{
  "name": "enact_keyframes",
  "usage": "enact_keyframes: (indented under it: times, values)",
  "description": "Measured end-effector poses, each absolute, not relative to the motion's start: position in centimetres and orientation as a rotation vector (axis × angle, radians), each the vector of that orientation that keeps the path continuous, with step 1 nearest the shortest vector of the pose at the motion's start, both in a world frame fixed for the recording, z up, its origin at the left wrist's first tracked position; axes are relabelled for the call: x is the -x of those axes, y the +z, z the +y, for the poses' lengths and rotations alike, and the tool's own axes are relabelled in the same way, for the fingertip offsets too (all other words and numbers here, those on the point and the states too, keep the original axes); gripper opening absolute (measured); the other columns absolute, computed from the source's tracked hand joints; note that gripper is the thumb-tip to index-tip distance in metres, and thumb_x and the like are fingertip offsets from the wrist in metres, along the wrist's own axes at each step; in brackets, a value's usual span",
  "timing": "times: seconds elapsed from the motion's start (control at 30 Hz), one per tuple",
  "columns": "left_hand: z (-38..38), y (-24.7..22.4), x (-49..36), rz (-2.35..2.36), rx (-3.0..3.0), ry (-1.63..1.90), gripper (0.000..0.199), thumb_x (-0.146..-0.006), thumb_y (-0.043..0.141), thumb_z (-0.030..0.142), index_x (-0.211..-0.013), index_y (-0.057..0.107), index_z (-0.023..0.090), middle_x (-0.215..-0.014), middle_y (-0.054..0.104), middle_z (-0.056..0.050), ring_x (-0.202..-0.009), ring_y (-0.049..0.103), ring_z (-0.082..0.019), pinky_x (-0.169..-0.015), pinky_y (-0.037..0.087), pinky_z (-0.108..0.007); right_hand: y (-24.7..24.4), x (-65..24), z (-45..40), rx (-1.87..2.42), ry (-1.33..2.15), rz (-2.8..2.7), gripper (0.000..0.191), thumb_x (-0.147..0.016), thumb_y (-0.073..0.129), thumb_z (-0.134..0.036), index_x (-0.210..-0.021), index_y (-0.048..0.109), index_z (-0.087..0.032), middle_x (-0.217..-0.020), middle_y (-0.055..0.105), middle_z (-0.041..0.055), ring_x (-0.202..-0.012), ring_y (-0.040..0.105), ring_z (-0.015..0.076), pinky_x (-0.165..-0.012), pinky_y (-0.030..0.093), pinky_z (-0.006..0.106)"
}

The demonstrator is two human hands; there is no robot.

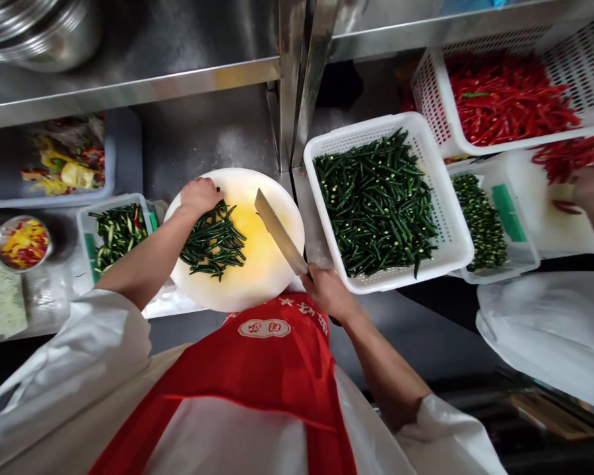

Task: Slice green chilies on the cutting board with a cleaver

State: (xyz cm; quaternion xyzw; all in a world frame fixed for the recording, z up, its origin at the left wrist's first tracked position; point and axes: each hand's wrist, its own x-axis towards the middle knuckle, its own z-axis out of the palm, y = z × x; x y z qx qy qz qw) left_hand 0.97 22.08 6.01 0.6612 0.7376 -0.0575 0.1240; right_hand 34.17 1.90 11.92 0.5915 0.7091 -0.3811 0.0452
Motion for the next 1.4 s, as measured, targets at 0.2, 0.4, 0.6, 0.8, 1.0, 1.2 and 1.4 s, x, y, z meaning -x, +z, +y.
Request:
enact_keyframes:
  times: [0.2,0.4,0.6,0.8,1.0,1.2,1.4]
  values:
    - [22.3,7.2,-3.0,1.875,-1.987,0.282,0.02,-0.086,0.055,0.028,-0.098,0.067,0.017,-0.096,0.069,-0.007,-0.088,0.063,-0.02,-0.086,0.049,-0.034,10.9,-34.1,1.0,-1.814,-1.275,2.132,0.025,-0.097,0.041,-0.034,-0.088,0.059,-0.019,-0.076,0.068,0.0074,-0.071,0.063,0.0197,-0.061,0.032,0.028]
    - [17.1,6.3,-6.9,1.002,-2.523,0.276,0.026,-0.096,0.044,0.026,-0.104,0.067,0.018,-0.103,0.066,-0.008,-0.098,0.058,-0.021,-0.09,0.047,-0.034,9.8,-33.9,1.6,-1.927,-1.241,2.088,0.028,-0.097,0.042,-0.038,-0.077,0.052,-0.02,-0.068,0.063,0.0048,-0.06,0.055,0.0161,-0.056,0.027,0.028]
    - [15.5,3.7,-6.3,1.009,-2.548,0.233,0.028,-0.096,0.041,0.019,-0.102,0.068,0.017,-0.104,0.065,-0.009,-0.1,0.056,-0.021,-0.092,0.046,-0.035,10.0,-33.7,2.2,-1.862,-1.177,2.11,0.025,-0.097,0.042,-0.036,-0.081,0.053,-0.02,-0.073,0.066,0.0068,-0.067,0.059,0.0178,-0.059,0.027,0.028]
    - [16.7,3.4,-5.8,0.998,-2.579,0.206,0.03,-0.097,0.041,0.021,-0.085,0.068,0.017,-0.088,0.063,-0.008,-0.089,0.054,-0.021,-0.083,0.046,-0.035,11.4,-33.4,3.0,-1.818,-1.133,2.177,0.024,-0.098,0.042,-0.035,-0.084,0.054,-0.019,-0.074,0.067,0.0076,-0.068,0.06,0.0182,-0.06,0.028,0.028]
    - [16.6,3.0,-5.7,0.966,-2.585,0.281,0.033,-0.098,0.039,0.024,-0.083,0.067,0.017,-0.089,0.064,-0.008,-0.089,0.054,-0.021,-0.081,0.046,-0.034,14.0,-34.9,4.8,-1.732,-1.297,2.088,0.024,-0.097,0.043,-0.034,-0.083,0.055,-0.02,-0.065,0.063,0.0038,-0.062,0.059,0.0167,-0.057,0.03,0.027]
    - [16.6,2.8,-5.5,0.959,-2.563,0.297,0.031,-0.098,0.04,0.023,-0.082,0.066,0.018,-0.087,0.063,-0.008,-0.088,0.055,-0.021,-0.081,0.047,-0.034,11.3,-32.0,6.9,-1.712,-1.157,2.12,0.022,-0.097,0.043,-0.032,-0.09,0.057,-0.017,-0.08,0.07,0.0106,-0.073,0.065,0.0202,-0.061,0.034,0.027]
    - [16.6,3.7,-6.1,0.973,-2.506,0.308,0.029,-0.097,0.043,0.024,-0.083,0.067,0.017,-0.087,0.065,-0.008,-0.087,0.058,-0.02,-0.081,0.049,-0.034,8.4,-29.2,8.6,-1.849,-1.208,2.15,0.022,-0.096,0.043,-0.034,-0.093,0.057,-0.018,-0.083,0.072,0.0109,-0.077,0.067,0.0214,-0.063,0.038,0.026]
